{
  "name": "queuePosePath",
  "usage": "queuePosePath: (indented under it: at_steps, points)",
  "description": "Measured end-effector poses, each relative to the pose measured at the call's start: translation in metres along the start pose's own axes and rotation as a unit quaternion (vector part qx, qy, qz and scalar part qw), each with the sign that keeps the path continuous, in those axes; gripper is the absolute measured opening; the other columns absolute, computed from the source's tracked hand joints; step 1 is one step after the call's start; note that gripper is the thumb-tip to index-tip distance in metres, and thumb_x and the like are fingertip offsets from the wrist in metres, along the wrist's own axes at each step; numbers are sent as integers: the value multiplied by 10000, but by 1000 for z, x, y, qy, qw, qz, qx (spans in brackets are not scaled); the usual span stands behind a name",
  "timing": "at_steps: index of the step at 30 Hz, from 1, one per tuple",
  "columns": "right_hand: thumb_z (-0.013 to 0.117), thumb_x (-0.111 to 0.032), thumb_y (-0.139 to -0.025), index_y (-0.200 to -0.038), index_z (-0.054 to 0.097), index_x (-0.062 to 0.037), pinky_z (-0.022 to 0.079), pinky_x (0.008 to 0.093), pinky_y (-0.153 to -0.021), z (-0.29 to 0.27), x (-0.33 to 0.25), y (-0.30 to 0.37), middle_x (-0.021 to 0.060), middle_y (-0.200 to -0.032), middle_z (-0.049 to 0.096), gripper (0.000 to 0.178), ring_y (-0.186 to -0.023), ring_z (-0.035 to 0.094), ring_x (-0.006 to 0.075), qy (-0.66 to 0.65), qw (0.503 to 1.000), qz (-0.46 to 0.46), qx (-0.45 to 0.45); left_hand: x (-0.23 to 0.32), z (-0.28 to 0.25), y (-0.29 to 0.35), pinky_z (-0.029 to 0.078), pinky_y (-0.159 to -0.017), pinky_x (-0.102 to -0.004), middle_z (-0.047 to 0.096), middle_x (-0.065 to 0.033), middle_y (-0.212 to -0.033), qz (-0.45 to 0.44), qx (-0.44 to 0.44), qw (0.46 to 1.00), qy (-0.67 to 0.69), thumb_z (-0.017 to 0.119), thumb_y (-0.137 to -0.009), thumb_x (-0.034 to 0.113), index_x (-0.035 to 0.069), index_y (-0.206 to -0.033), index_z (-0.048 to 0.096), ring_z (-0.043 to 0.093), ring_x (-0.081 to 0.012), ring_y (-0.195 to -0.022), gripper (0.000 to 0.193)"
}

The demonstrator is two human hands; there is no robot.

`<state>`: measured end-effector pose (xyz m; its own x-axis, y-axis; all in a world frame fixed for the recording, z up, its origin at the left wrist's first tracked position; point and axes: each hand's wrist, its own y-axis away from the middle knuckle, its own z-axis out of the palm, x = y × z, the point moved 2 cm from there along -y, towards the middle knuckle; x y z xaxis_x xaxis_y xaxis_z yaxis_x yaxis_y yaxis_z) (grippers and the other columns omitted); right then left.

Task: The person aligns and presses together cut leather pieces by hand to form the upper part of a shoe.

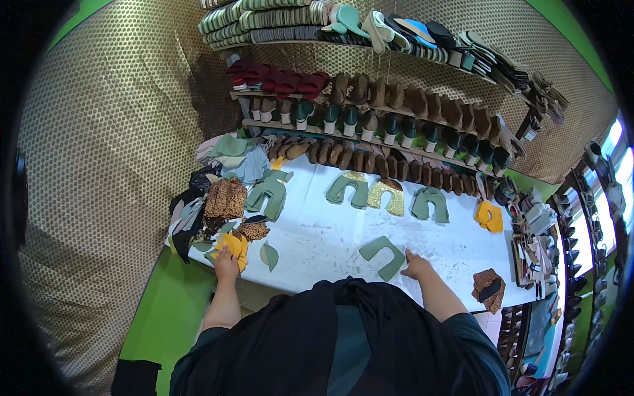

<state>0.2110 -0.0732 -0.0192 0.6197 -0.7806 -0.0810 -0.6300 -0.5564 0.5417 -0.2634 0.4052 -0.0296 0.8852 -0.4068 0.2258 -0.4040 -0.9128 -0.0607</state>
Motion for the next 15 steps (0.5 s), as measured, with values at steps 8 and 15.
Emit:
queuePosePath:
  at_steps: [8, 15]
  points:
    - [787, -431, -752, -1583, 158, -103, 388, 399, -1123, 5, 1, 1, 201, -1548, 373, 1093, -1381, 428, 362, -1, 1000, -26, 10, -4, -3, -12, 403, -1099, -381, 544, -167, -1424, 11, 38, 997, 62, 556, -957, 252, -6, -1369, 552, 525, -318, -1307, 486]
    - [757, -416, -788, -1584, 149, -86, 325, 393, -1184, 10, -6, -3, 109, -1629, 248, 1055, -1472, 286, 360, 20, 999, -25, 1, 22, 1, -39, 375, -1113, -443, 534, -174, -1435, 77, 37, 996, 21, 583, -929, 292, -6, -1372, 544, 507, -327, -1324, 536]
